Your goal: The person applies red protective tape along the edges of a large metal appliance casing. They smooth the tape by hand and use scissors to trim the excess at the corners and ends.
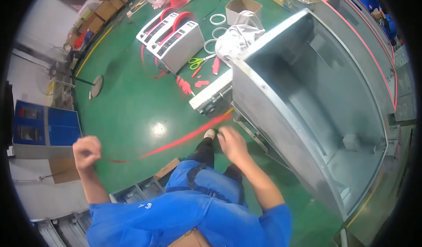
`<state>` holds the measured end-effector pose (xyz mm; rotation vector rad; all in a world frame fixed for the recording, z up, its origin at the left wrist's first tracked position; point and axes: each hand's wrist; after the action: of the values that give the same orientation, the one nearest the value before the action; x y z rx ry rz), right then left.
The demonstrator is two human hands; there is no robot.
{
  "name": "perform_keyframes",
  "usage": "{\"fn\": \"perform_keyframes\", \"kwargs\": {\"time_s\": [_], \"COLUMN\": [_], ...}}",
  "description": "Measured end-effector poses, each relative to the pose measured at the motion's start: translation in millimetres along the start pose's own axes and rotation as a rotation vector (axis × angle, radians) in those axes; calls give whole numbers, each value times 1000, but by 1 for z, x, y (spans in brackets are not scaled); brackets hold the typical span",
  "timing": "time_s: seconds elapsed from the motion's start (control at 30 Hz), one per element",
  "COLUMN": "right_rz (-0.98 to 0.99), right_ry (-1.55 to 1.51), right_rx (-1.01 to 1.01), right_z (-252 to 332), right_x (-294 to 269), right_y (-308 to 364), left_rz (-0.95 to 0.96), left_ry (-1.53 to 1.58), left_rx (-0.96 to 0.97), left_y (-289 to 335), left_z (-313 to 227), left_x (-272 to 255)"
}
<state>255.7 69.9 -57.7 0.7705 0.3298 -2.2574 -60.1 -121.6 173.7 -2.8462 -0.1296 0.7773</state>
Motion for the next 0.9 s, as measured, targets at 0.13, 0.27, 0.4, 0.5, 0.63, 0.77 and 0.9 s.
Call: {"fn": "perform_keyframes", "kwargs": {"time_s": [0.13, 0.27, 0.4, 0.5, 0.63, 0.77, 0.9], "right_rz": [-254, -472, -402, -397, -413, -967, -1372], "right_ry": [123, 473, 586, 204, -60, 96, 256], "right_rx": [-17, 311, 428, 380, 243, 272, 435], "right_z": [-11, -50, -105, -101, 6, 73, 87], "right_x": [55, 73, 98, 125, 93, 22, -51], "right_y": [-151, -265, -293, -273, -160, -34, 44], "left_rz": [42, 123, 310, 482, 567, 713, 797], "left_ry": [241, 394, 597, 629, 674, 746, 826], "left_rx": [40, 147, 346, 303, 355, 472, 556], "left_y": [9, 5, 13, -10, -24, -59, -86], "left_z": [23, 45, 67, 73, 89, 92, 77], "left_x": [-12, -52, -103, -121, -115, -102, -69]}}
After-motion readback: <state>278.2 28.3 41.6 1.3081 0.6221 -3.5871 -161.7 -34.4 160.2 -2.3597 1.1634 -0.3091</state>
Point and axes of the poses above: each hand's wrist, its own y-axis away from the middle knuckle, its own x-axis out of the palm, z = x × y, and after that the axes turned 3 degrees about z, right-handed
